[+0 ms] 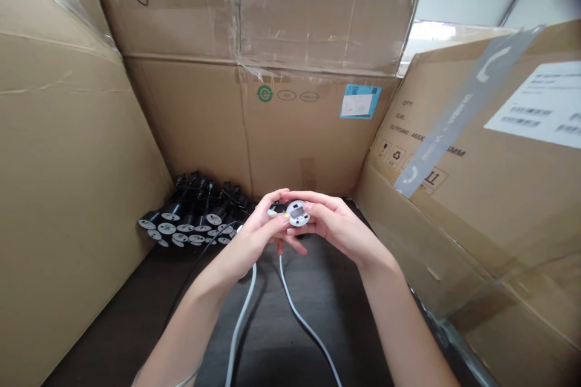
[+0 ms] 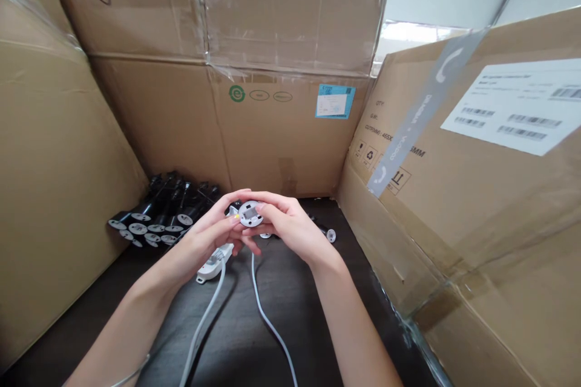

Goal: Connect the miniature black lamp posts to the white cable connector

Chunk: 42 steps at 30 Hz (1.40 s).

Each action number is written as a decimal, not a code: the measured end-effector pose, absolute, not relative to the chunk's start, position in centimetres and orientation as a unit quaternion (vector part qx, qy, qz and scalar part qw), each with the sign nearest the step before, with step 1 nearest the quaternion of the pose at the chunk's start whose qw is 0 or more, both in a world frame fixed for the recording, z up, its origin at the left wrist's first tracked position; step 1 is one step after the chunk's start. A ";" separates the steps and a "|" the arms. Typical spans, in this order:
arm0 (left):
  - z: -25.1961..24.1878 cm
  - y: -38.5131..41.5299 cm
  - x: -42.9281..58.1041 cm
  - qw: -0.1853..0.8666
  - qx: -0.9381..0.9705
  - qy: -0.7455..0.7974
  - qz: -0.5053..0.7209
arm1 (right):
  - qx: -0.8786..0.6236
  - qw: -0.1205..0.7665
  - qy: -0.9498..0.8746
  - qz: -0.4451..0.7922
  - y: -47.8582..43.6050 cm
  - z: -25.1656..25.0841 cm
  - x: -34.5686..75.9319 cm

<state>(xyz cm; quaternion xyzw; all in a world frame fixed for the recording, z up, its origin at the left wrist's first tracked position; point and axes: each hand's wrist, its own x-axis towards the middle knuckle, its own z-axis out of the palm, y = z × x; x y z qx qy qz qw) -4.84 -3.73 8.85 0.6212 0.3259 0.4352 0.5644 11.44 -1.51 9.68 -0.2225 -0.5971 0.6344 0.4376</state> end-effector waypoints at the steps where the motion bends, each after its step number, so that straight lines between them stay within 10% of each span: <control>1: 8.9 -3.8 -4.9 0.565 0.620 0.321 0.439 | -0.220 0.444 -0.596 0.632 -1.6 9.7 11.4; 42: 8.1 -3.8 -4.0 0.482 0.615 0.324 0.535 | -0.262 0.497 -0.624 0.543 -3.1 10.1 10.9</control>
